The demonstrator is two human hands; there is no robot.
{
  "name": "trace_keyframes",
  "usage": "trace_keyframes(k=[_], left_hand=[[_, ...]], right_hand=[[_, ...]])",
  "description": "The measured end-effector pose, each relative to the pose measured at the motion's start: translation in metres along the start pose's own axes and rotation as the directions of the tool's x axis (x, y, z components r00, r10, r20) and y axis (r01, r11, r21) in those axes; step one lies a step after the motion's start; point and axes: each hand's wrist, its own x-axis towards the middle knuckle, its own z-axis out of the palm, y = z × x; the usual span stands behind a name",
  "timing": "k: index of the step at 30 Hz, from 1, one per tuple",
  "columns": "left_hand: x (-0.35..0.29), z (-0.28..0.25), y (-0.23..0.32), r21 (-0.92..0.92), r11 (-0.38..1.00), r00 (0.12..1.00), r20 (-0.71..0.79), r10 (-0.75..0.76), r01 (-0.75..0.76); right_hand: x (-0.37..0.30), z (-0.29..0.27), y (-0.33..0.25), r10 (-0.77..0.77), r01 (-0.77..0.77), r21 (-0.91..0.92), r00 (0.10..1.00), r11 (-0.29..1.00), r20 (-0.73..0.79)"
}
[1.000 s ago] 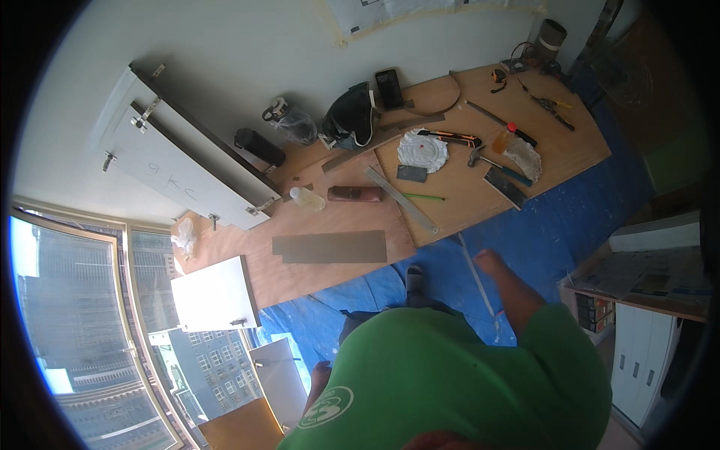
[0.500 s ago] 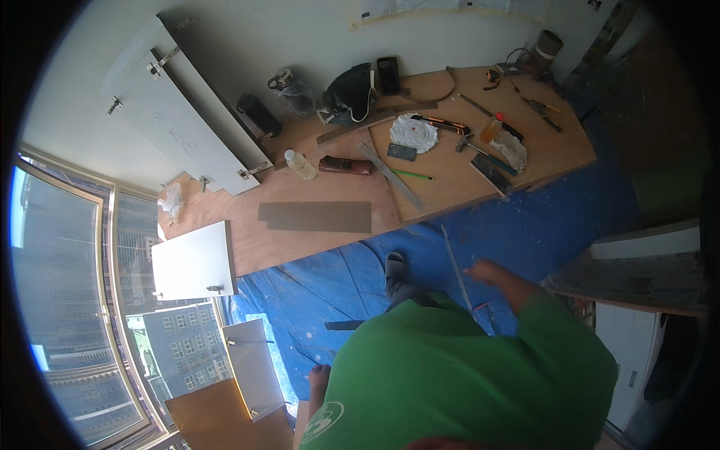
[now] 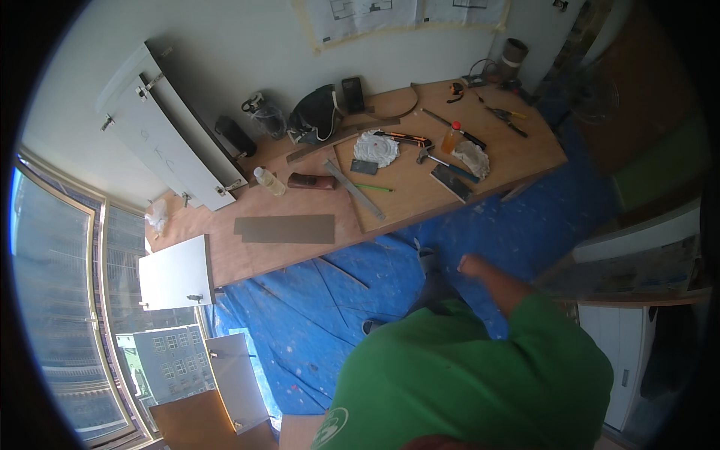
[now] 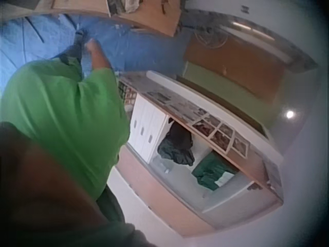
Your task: The person measures and marks a rectangular tile with a ruler and pencil, then uses a utility knife to score and snap the tile along the marked line.
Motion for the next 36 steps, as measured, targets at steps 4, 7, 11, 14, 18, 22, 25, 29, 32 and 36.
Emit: trace_keyframes(k=[4, 7, 11, 14, 18, 22, 25, 29, 32, 36], left_hand=[[-0.023, 0.024, 0.028, -0.093, 0.991, 0.995, 0.030, -0.097, 0.100], [-0.008, 0.045, 0.061, -0.307, 0.922, 0.971, 0.096, -0.218, 0.237], [0.006, 0.082, 0.193, -0.211, 0.959, 0.950, -0.208, -0.234, 0.190], [-0.002, 0.103, 0.356, -0.206, 0.979, 0.987, -0.157, -0.044, 0.011], [-0.069, 0.069, 0.523, -0.094, 0.967, 0.965, -0.139, 0.224, -0.238], [-0.081, 0.063, 0.566, -0.141, 0.987, 0.997, 0.014, 0.080, -0.077], [-0.145, 0.069, 0.529, 0.028, 0.969, 0.969, 0.022, -0.248, 0.247], [-0.151, 0.089, 0.474, 0.044, 0.927, 0.928, -0.018, -0.371, 0.372], [-0.143, 0.118, 0.460, 0.030, 0.921, 0.921, -0.020, -0.388, 0.388], [-0.206, 0.141, 0.469, 0.005, 0.870, 0.870, 0.038, -0.492, 0.492]], right_hand=[[0.038, -0.079, 0.037, -0.007, 0.018, 0.046, 0.974, 0.999, -0.228], [0.081, -0.158, 0.092, 0.028, 0.022, 0.125, 0.922, 0.992, -0.386], [0.138, -0.245, 0.075, -0.208, 0.221, 0.021, 0.943, 0.975, -0.261], [0.185, -0.241, 0.094, -0.337, 0.393, 0.040, 0.833, 0.918, -0.439], [0.274, -0.310, 0.145, -0.228, 0.170, -0.154, 0.648, 0.973, -0.726], [0.365, -0.433, 0.226, -0.101, -0.096, -0.204, 0.623, 0.974, -0.775], [0.331, -0.458, 0.145, 0.038, -0.199, -0.219, 0.816, 0.955, -0.576], [0.379, -0.507, 0.211, 0.034, -0.176, -0.202, 0.827, 0.963, -0.561], [0.405, -0.529, 0.260, -0.014, -0.187, -0.251, 0.776, 0.950, -0.631], [0.369, -0.505, 0.206, -0.020, -0.105, -0.304, 0.925, 0.947, -0.380]])
